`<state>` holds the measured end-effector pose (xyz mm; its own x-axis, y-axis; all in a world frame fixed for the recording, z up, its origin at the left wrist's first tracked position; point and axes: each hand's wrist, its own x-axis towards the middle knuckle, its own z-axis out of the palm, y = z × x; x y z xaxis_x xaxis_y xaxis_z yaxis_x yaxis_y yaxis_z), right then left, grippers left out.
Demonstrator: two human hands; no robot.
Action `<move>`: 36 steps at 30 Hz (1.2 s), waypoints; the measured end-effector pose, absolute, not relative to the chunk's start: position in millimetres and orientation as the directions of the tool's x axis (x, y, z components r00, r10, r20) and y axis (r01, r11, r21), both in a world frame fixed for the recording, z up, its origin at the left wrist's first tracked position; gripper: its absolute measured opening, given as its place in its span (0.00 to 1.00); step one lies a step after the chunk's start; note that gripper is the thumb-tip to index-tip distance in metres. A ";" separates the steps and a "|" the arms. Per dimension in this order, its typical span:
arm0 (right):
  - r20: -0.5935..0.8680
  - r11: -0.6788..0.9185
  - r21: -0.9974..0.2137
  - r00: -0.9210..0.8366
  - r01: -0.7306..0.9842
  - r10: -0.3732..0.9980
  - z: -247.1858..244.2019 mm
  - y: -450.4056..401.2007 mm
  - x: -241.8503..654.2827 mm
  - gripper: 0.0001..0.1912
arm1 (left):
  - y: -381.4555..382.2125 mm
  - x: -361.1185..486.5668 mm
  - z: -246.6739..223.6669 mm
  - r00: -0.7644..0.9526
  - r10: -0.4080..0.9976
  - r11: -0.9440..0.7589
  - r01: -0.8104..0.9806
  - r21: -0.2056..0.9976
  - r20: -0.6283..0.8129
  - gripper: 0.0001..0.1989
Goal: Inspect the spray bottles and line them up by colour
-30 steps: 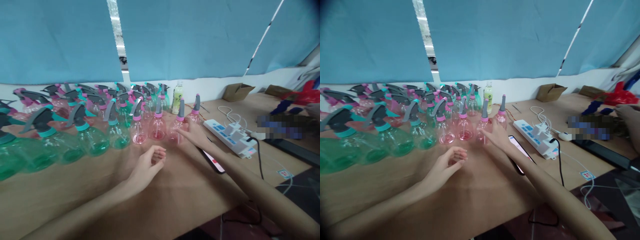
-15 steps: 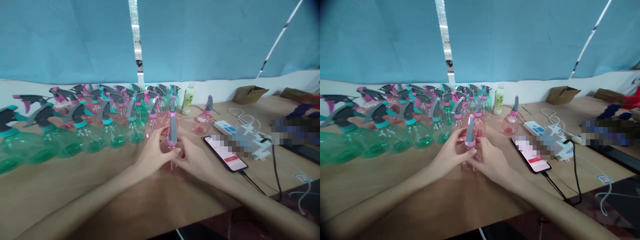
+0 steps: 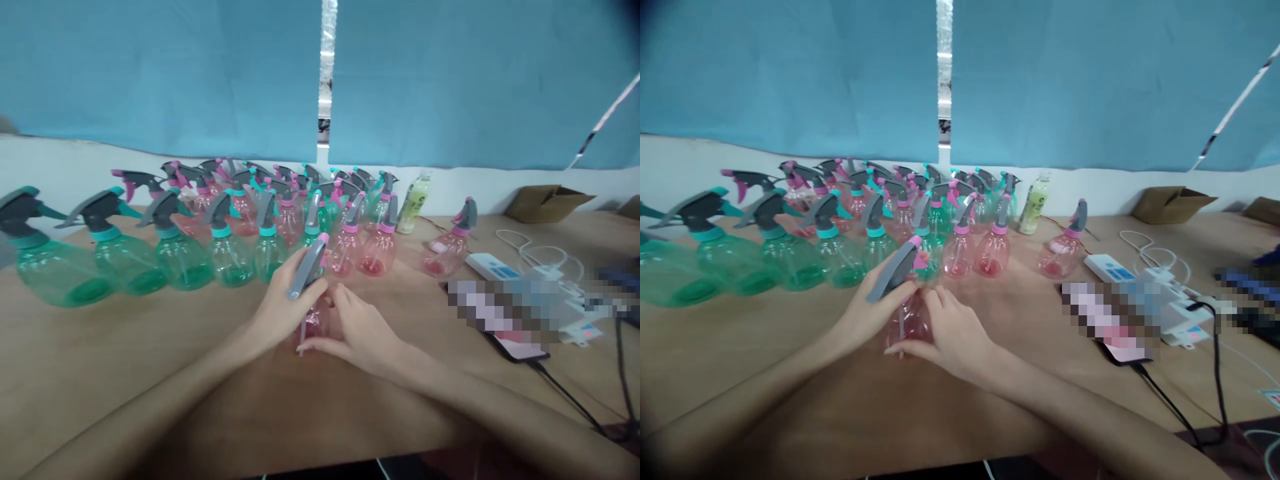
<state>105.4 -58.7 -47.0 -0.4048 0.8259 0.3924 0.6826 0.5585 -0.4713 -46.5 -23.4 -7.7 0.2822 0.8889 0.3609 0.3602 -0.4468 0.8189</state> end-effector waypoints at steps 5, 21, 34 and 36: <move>0.350 0.653 -0.488 -0.556 0.579 0.754 -57.8 -46.4 112.6 0.34 | -19.5 -65.5 -10.9 0.286 0.876 -0.468 0.314 0.826 0.387 0.18; 0.199 0.643 -0.394 -0.622 0.656 0.757 -105.5 -17.3 167.8 0.39 | -6.0 -55.6 -6.2 0.370 0.841 -0.506 0.283 0.815 0.394 0.04; 0.164 0.652 -0.395 -0.649 0.647 0.743 -105.6 -9.4 172.1 0.39 | -8.2 -48.3 -4.2 0.404 0.809 -0.543 0.236 0.806 0.427 0.04; 0.162 0.652 -0.397 -0.649 0.646 0.743 -106.0 -9.7 172.4 0.39 | -7.9 -48.4 -4.9 0.396 0.814 -0.542 0.251 0.802 0.426 0.03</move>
<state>172.4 -9.7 -106.0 -0.6492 0.7431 0.1624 0.6465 0.6516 -0.3969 -48.4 -7.9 -4.9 0.3956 0.8139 0.4256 0.2514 -0.5416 0.8021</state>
